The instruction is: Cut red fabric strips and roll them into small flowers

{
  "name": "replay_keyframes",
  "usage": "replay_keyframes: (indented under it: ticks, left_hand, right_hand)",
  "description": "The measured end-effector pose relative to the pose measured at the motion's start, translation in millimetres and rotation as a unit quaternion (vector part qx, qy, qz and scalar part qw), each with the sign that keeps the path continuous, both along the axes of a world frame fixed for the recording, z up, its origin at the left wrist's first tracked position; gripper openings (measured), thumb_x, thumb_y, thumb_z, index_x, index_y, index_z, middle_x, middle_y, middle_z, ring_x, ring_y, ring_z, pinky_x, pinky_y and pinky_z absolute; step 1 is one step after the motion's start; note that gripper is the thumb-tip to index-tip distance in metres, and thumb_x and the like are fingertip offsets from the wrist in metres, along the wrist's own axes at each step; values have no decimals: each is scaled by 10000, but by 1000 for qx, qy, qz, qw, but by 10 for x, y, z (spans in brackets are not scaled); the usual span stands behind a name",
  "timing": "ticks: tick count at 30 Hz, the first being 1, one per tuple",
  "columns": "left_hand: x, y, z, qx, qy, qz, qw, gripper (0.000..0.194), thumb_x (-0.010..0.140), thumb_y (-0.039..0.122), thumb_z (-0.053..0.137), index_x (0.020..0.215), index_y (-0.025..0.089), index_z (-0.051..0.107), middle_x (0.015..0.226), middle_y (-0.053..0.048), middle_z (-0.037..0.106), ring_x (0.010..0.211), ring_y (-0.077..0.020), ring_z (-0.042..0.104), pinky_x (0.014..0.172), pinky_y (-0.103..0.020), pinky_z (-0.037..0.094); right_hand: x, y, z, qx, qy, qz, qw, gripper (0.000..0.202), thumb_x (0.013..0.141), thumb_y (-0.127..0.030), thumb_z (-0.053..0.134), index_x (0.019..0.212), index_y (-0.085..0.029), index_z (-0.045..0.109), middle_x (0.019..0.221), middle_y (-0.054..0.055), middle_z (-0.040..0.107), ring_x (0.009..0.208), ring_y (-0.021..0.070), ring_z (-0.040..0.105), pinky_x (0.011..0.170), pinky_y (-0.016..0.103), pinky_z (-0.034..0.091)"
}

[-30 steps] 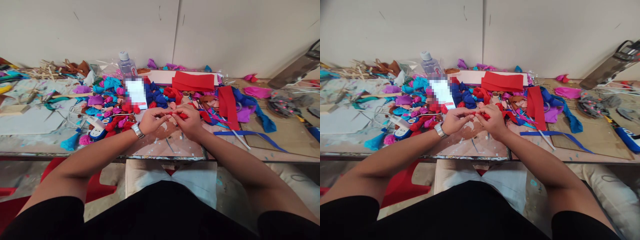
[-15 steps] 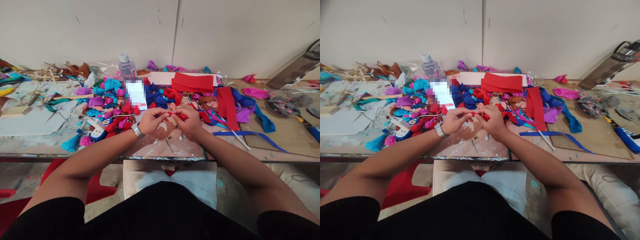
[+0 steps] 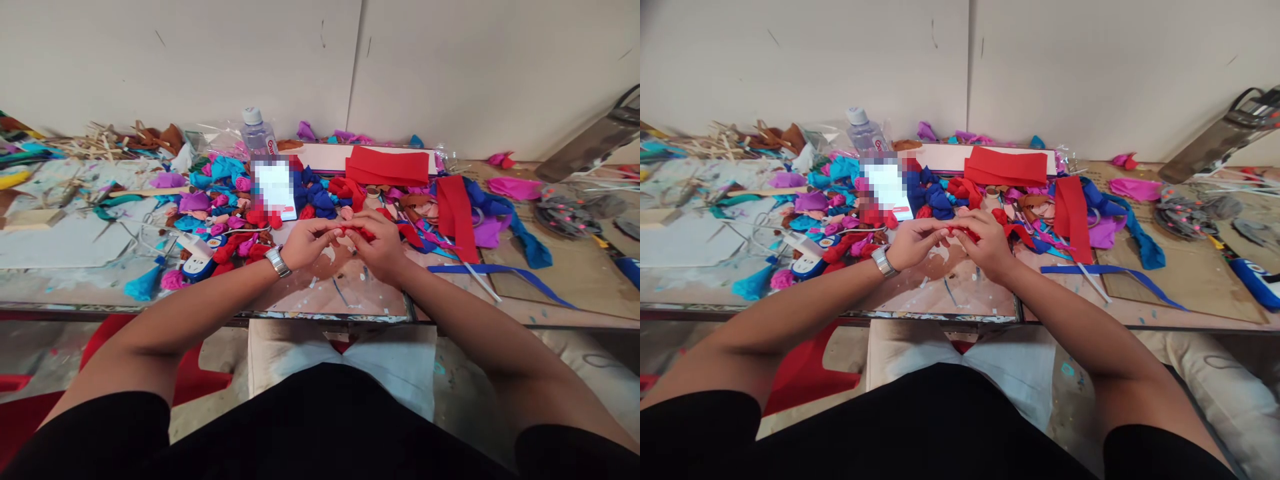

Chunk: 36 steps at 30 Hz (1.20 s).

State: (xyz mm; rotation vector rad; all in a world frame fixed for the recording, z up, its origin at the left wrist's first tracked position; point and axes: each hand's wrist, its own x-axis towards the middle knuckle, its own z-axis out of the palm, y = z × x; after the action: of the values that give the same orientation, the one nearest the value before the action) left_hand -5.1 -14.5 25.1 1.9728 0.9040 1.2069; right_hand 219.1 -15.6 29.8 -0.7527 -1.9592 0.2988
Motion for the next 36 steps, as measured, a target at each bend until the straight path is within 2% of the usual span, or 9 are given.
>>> replay_keyframes:
  ticks: [5,9,12,21,28,32,36]
  left_hand:
    - [14,18,-20,-21,-30,28,999,437,954,561,788,1131,166,846,920,-99,841,718,-163,769,639,-254,571]
    - [15,8,1,16,-21,38,999,389,916,537,835,1066,178,851,917,-89,840,717,-149,743,644,-248,566]
    - [9,9,2,21,-21,30,999,355,942,521,814,1045,183,853,922,-86,838,729,-144,747,660,-246,576]
    - [38,17,4,-35,-74,2,997,428,972,566,767,1055,148,810,848,-79,807,689,-149,776,604,-219,584]
    - [21,1,3,-28,-56,-4,998,401,984,547,759,1075,165,838,896,-94,833,699,-148,776,616,-228,582]
    - [7,2,-10,-20,-41,1,999,407,940,553,807,1097,180,853,971,-106,850,738,-157,776,658,-254,598]
    - [16,-2,-6,-30,-46,10,998,414,914,557,832,1060,170,854,908,-100,840,724,-165,773,635,-255,585]
  right_hand:
    - [-26,-8,11,-1,9,-6,1000,107,1037,-336,717,1091,-287,795,1067,45,806,1064,261,751,985,468,592]
    - [-36,-12,4,-16,17,-14,1000,103,1025,-369,729,1041,-281,780,1028,45,802,1017,262,750,953,470,595]
    - [-37,-10,-4,-24,24,-10,999,107,1013,-382,747,1013,-277,771,1008,44,799,1007,260,746,931,460,591]
    - [-24,-10,32,-8,24,-4,1000,99,1020,-367,739,1017,-272,769,998,41,803,994,254,740,925,444,569]
    - [-25,-11,17,-17,18,-12,1000,113,1028,-366,722,977,-274,762,977,38,800,973,258,731,906,451,556]
    - [-24,11,-18,-12,30,-16,999,113,1021,-384,730,983,-282,761,994,33,808,991,260,742,921,456,573]
    - [-25,11,-29,-21,27,-25,999,146,1020,-425,737,1015,-285,778,1006,35,815,983,261,746,908,453,574]
